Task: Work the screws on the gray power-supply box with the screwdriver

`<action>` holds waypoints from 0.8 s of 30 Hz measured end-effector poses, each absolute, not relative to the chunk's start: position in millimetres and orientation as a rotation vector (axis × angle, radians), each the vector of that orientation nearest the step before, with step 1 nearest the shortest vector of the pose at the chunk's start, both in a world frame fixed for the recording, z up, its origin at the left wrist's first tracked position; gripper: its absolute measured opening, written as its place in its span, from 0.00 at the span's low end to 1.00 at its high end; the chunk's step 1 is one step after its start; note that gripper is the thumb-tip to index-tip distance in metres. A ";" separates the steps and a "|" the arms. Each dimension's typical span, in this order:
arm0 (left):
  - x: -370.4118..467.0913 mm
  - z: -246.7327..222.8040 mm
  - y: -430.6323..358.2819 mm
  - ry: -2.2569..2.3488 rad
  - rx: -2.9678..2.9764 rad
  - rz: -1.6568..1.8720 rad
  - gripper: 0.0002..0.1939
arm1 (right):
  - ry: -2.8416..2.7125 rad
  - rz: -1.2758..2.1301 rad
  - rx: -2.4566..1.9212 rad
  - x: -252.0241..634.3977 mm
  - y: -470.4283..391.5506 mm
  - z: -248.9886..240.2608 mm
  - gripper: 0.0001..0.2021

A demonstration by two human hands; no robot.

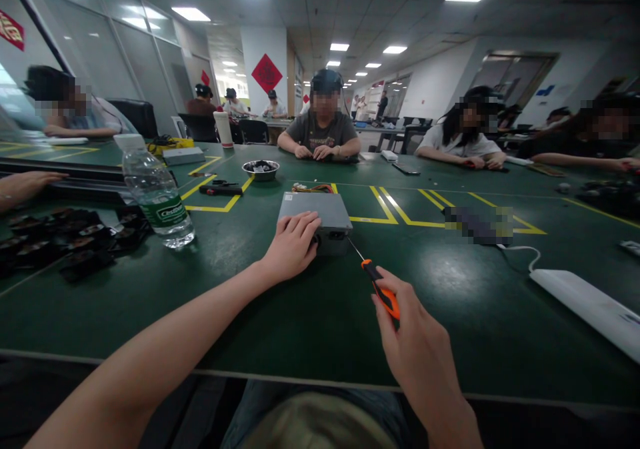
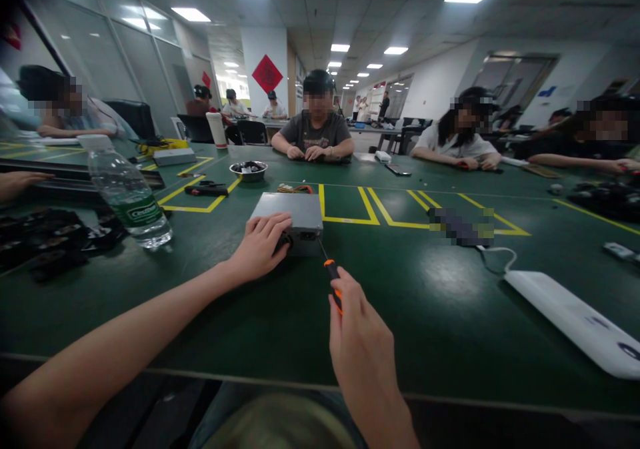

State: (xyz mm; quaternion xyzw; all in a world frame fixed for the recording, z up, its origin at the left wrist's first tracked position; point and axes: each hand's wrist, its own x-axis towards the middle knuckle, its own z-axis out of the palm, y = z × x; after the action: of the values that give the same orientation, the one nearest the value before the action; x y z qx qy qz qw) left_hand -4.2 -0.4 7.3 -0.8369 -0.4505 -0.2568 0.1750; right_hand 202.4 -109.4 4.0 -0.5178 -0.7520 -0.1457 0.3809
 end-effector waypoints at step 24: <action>-4.2 7.1 -0.7 -1.284 -2.369 -0.736 0.22 | -1.873 -0.444 -1.207 198.3 -103.3 3.9 0.04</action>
State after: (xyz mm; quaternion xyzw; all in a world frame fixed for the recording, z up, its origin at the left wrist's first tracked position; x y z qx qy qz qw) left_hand -4.2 -0.7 7.1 -0.8353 -0.4526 -0.2595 0.1735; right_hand 198.3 -103.3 3.9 -0.4817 -0.7477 -0.1774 0.4211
